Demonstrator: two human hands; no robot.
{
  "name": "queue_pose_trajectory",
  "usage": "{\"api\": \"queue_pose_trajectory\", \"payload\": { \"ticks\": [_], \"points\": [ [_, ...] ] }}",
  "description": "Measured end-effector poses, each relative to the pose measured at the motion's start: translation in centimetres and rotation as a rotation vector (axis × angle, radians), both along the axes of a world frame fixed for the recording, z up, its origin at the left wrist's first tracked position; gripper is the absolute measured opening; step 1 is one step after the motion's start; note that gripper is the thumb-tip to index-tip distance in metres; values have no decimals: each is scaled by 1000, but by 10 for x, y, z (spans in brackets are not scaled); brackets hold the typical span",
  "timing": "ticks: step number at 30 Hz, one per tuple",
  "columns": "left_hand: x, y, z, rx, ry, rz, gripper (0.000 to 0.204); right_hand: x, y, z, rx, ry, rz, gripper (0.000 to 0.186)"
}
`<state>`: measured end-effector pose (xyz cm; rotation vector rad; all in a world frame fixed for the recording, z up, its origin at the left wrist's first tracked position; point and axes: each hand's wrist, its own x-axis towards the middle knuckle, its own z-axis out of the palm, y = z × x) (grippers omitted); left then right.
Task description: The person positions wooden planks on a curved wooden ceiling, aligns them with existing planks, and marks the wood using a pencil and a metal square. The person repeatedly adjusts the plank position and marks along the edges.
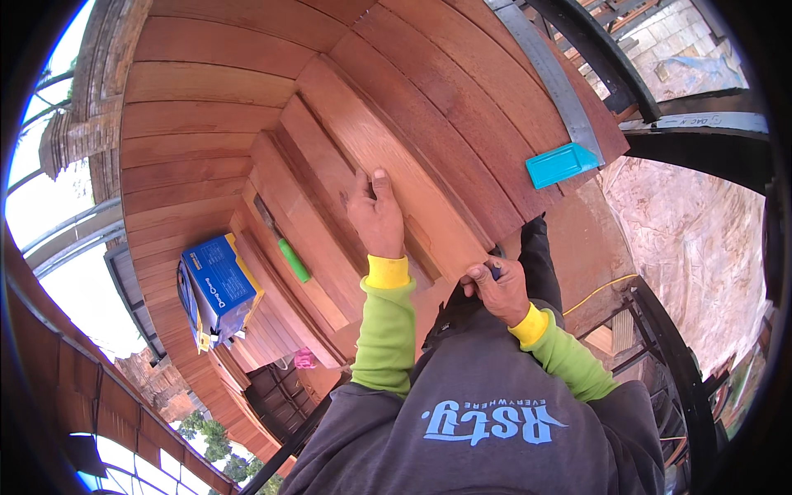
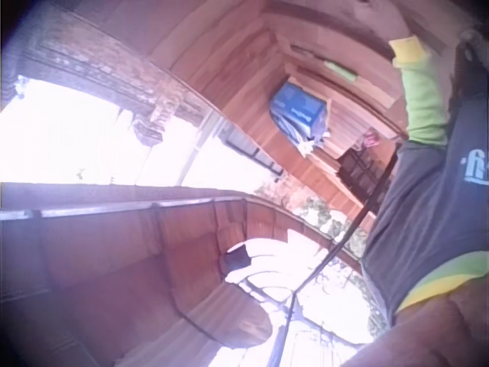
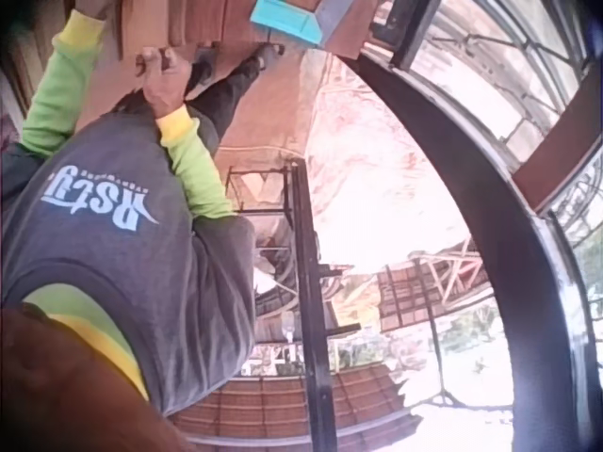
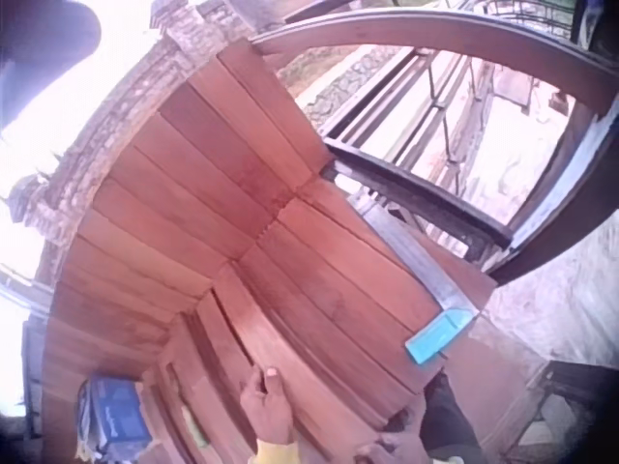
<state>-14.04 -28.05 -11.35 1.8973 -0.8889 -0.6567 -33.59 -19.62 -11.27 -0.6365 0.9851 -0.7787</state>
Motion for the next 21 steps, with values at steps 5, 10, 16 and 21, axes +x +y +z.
{"api": "queue_pose_trajectory", "payload": {
  "ticks": [5, 10, 16, 21],
  "points": [
    [-6, 16, -1, -75, 90, -8, 48, 7, 12, -6, 144, -38, -30, 35],
    [-10, 11, 6, 11, 55, 8, 50, 12, 13, -9, 178, -31, -129, 35],
    [-9, 9, 4, -39, 202, -23, 47, 13, 11, -9, 232, -29, -161, 35],
    [-9, 11, -1, -84, 212, -25, 48, 14, 10, -6, 347, -85, -191, 36]
  ]
}}
